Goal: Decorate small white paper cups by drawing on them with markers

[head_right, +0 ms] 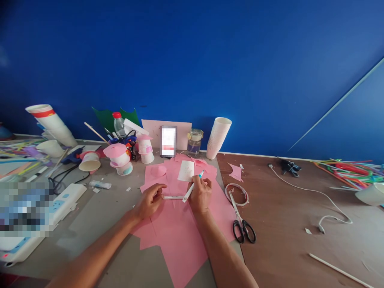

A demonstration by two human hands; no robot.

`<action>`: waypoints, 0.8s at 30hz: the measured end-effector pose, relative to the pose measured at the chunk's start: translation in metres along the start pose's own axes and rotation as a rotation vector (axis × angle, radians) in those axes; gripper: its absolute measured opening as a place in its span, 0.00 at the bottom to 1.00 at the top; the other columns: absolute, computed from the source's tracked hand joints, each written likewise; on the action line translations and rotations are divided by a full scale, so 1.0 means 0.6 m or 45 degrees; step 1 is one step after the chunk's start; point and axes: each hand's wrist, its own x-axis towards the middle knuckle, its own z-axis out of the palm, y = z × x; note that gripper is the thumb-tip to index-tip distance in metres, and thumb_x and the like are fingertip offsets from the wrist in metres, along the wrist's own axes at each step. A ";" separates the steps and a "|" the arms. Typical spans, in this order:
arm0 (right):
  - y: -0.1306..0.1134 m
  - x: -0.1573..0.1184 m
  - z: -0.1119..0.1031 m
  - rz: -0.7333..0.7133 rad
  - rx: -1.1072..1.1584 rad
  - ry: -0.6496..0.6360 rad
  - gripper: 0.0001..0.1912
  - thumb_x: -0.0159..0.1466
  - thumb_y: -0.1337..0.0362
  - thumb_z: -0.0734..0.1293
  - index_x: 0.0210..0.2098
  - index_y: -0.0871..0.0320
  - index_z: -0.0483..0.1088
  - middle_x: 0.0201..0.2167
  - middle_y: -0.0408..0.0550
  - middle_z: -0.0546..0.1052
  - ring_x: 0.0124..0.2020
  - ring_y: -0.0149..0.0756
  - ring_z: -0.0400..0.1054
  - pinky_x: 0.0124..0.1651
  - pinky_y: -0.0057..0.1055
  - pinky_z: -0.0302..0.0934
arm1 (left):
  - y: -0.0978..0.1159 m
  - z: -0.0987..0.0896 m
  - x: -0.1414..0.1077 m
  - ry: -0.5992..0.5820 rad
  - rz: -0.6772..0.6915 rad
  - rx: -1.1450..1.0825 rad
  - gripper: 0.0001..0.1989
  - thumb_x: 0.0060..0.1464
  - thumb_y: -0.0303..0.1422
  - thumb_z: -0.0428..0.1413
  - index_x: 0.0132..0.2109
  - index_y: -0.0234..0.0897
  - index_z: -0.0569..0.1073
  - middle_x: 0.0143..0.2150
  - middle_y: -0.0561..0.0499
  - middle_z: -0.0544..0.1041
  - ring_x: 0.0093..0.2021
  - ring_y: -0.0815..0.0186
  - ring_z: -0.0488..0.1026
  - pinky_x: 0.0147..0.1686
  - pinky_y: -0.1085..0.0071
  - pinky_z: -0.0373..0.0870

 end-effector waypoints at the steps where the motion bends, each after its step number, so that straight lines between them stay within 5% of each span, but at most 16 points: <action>1: 0.000 0.000 0.002 0.008 -0.015 -0.026 0.07 0.56 0.74 0.59 0.26 0.55 0.61 0.16 0.39 0.65 0.18 0.32 0.55 0.37 0.32 0.53 | 0.001 -0.001 0.000 0.004 0.007 0.006 0.17 0.51 0.26 0.48 0.48 0.37 0.69 0.29 0.55 0.63 0.28 0.70 0.61 0.29 0.73 0.59; 9: -0.017 -0.010 0.007 -0.112 0.051 -0.332 0.07 0.55 0.71 0.60 0.33 0.56 0.63 0.19 0.39 0.72 0.20 0.32 0.65 0.51 0.38 0.52 | 0.003 -0.004 0.001 0.029 0.065 0.039 0.26 0.44 0.20 0.46 0.52 0.39 0.64 0.36 0.51 0.64 0.35 0.67 0.63 0.30 0.74 0.60; 16: -0.053 -0.011 -0.015 -0.244 0.283 -0.135 0.11 0.57 0.75 0.58 0.38 0.58 0.62 0.26 0.43 0.74 0.24 0.32 0.68 0.52 0.41 0.54 | -0.011 -0.002 0.004 0.109 -0.055 -0.225 0.25 0.47 0.20 0.45 0.52 0.40 0.63 0.39 0.52 0.65 0.35 0.70 0.64 0.35 0.73 0.64; 20: -0.070 -0.013 -0.019 -0.368 0.451 -0.103 0.12 0.59 0.76 0.58 0.41 0.57 0.62 0.26 0.43 0.73 0.25 0.33 0.67 0.48 0.41 0.59 | -0.004 -0.003 0.010 0.105 -0.215 -0.539 0.20 0.54 0.27 0.50 0.54 0.41 0.61 0.45 0.49 0.68 0.37 0.69 0.70 0.37 0.71 0.67; 24: -0.084 -0.018 -0.020 -0.447 0.591 -0.119 0.15 0.60 0.76 0.58 0.44 0.56 0.62 0.27 0.44 0.73 0.27 0.36 0.66 0.40 0.38 0.63 | 0.012 -0.003 0.016 0.149 -0.338 -0.869 0.30 0.50 0.36 0.60 0.58 0.41 0.58 0.46 0.47 0.71 0.35 0.68 0.74 0.37 0.67 0.70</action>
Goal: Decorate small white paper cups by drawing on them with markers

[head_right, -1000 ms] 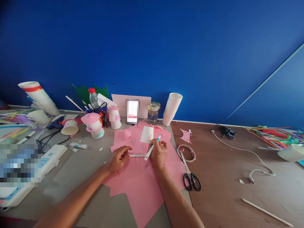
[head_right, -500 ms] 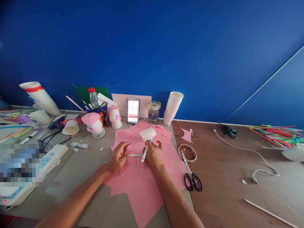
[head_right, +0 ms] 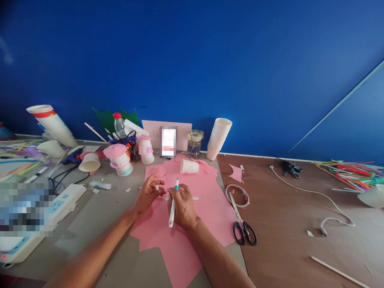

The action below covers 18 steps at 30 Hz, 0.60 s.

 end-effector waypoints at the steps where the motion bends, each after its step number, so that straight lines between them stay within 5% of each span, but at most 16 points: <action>1: -0.002 0.000 0.001 -0.008 0.015 0.002 0.16 0.60 0.76 0.58 0.45 0.55 0.62 0.27 0.45 0.73 0.28 0.36 0.67 0.40 0.38 0.63 | 0.003 0.001 0.000 -0.005 -0.039 -0.052 0.32 0.49 0.36 0.61 0.58 0.39 0.58 0.43 0.47 0.73 0.34 0.68 0.74 0.37 0.67 0.70; 6: -0.004 0.003 -0.002 -0.024 0.079 0.004 0.16 0.60 0.76 0.58 0.45 0.55 0.62 0.28 0.46 0.72 0.28 0.37 0.65 0.40 0.39 0.64 | 0.008 -0.002 0.000 -0.057 -0.190 -0.236 0.22 0.46 0.38 0.64 0.46 0.33 0.69 0.39 0.45 0.78 0.32 0.67 0.74 0.33 0.69 0.71; 12: -0.004 0.002 -0.006 -0.048 0.191 -0.063 0.10 0.62 0.71 0.60 0.43 0.56 0.62 0.29 0.48 0.71 0.29 0.38 0.63 0.36 0.37 0.63 | 0.015 -0.003 -0.002 -0.012 -0.212 -0.390 0.17 0.47 0.40 0.63 0.40 0.33 0.71 0.33 0.48 0.77 0.27 0.70 0.72 0.25 0.74 0.68; 18: -0.014 0.002 -0.002 -0.102 0.302 -0.112 0.14 0.69 0.56 0.55 0.48 0.57 0.62 0.29 0.48 0.72 0.27 0.37 0.64 0.34 0.35 0.62 | 0.017 -0.006 -0.002 0.011 -0.189 -0.413 0.16 0.55 0.43 0.56 0.43 0.35 0.70 0.23 0.59 0.65 0.16 0.80 0.53 0.19 0.78 0.54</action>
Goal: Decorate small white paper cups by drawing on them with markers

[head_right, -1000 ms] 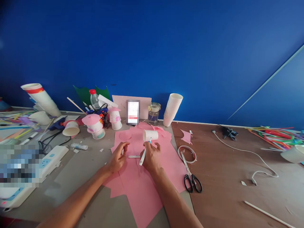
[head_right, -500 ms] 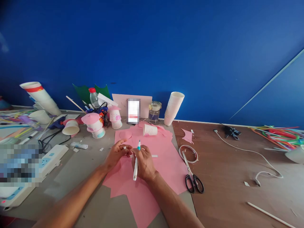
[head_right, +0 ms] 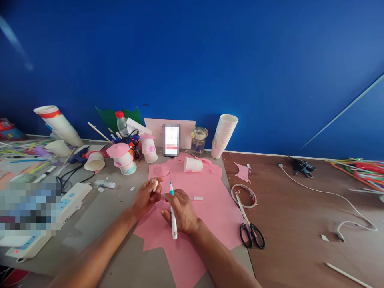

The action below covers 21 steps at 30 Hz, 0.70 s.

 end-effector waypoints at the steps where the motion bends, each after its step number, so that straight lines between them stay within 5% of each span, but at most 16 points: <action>1: -0.001 0.000 0.000 -0.004 0.014 0.003 0.16 0.69 0.54 0.53 0.49 0.57 0.62 0.28 0.47 0.72 0.27 0.37 0.64 0.34 0.35 0.62 | 0.001 -0.001 0.000 -0.019 -0.022 -0.002 0.16 0.55 0.42 0.56 0.44 0.35 0.70 0.24 0.59 0.64 0.17 0.80 0.52 0.20 0.78 0.54; 6: 0.000 -0.005 0.001 0.047 0.127 0.044 0.22 0.70 0.50 0.50 0.52 0.57 0.63 0.29 0.48 0.71 0.29 0.37 0.64 0.34 0.35 0.61 | 0.005 0.000 -0.005 -0.242 -0.134 0.045 0.23 0.51 0.37 0.61 0.54 0.38 0.69 0.33 0.55 0.65 0.25 0.77 0.58 0.29 0.75 0.57; 11: -0.006 -0.013 0.008 0.701 0.680 0.248 0.17 0.69 0.52 0.54 0.48 0.55 0.63 0.26 0.42 0.68 0.24 0.31 0.61 0.28 0.30 0.59 | -0.003 -0.002 -0.004 -0.276 -0.034 0.286 0.28 0.53 0.37 0.59 0.60 0.42 0.63 0.34 0.54 0.68 0.30 0.73 0.60 0.32 0.73 0.55; 15: -0.004 -0.009 0.011 1.009 0.961 0.379 0.10 0.64 0.54 0.62 0.37 0.54 0.63 0.22 0.38 0.66 0.21 0.28 0.58 0.24 0.27 0.56 | -0.013 -0.012 0.004 -0.260 0.025 0.461 0.16 0.54 0.39 0.58 0.47 0.37 0.70 0.37 0.50 0.72 0.32 0.71 0.63 0.33 0.72 0.59; 21: 0.010 -0.005 0.012 1.141 1.097 0.393 0.11 0.58 0.55 0.67 0.30 0.57 0.68 0.19 0.39 0.67 0.19 0.26 0.57 0.22 0.25 0.53 | -0.019 -0.019 0.010 -0.185 0.069 0.508 0.10 0.53 0.37 0.56 0.40 0.35 0.72 0.33 0.52 0.69 0.29 0.71 0.64 0.33 0.71 0.62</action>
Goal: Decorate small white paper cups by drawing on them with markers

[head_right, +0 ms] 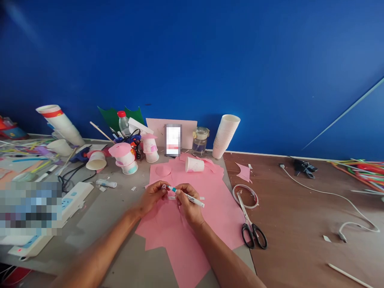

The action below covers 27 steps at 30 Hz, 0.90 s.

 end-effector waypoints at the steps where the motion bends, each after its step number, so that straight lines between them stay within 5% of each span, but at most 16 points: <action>1: 0.001 0.001 -0.001 0.004 0.013 0.017 0.11 0.58 0.55 0.67 0.29 0.57 0.68 0.18 0.38 0.66 0.18 0.26 0.56 0.22 0.25 0.52 | 0.000 0.000 0.001 0.002 0.000 -0.011 0.11 0.53 0.37 0.56 0.41 0.35 0.72 0.34 0.52 0.69 0.29 0.71 0.64 0.33 0.71 0.63; 14: -0.004 0.001 -0.005 0.044 -0.105 0.019 0.11 0.59 0.57 0.65 0.26 0.57 0.67 0.17 0.37 0.64 0.18 0.26 0.53 0.24 0.26 0.49 | 0.000 0.013 -0.008 0.053 0.047 0.197 0.13 0.57 0.39 0.52 0.45 0.36 0.73 0.31 0.52 0.71 0.31 0.69 0.67 0.34 0.71 0.65; 27: -0.005 0.002 -0.002 0.074 -0.217 0.018 0.09 0.57 0.59 0.64 0.24 0.57 0.66 0.15 0.36 0.60 0.19 0.27 0.52 0.23 0.27 0.47 | -0.001 0.012 -0.014 -0.043 0.436 0.775 0.15 0.59 0.28 0.47 0.50 0.39 0.73 0.37 0.48 0.74 0.35 0.66 0.70 0.37 0.69 0.69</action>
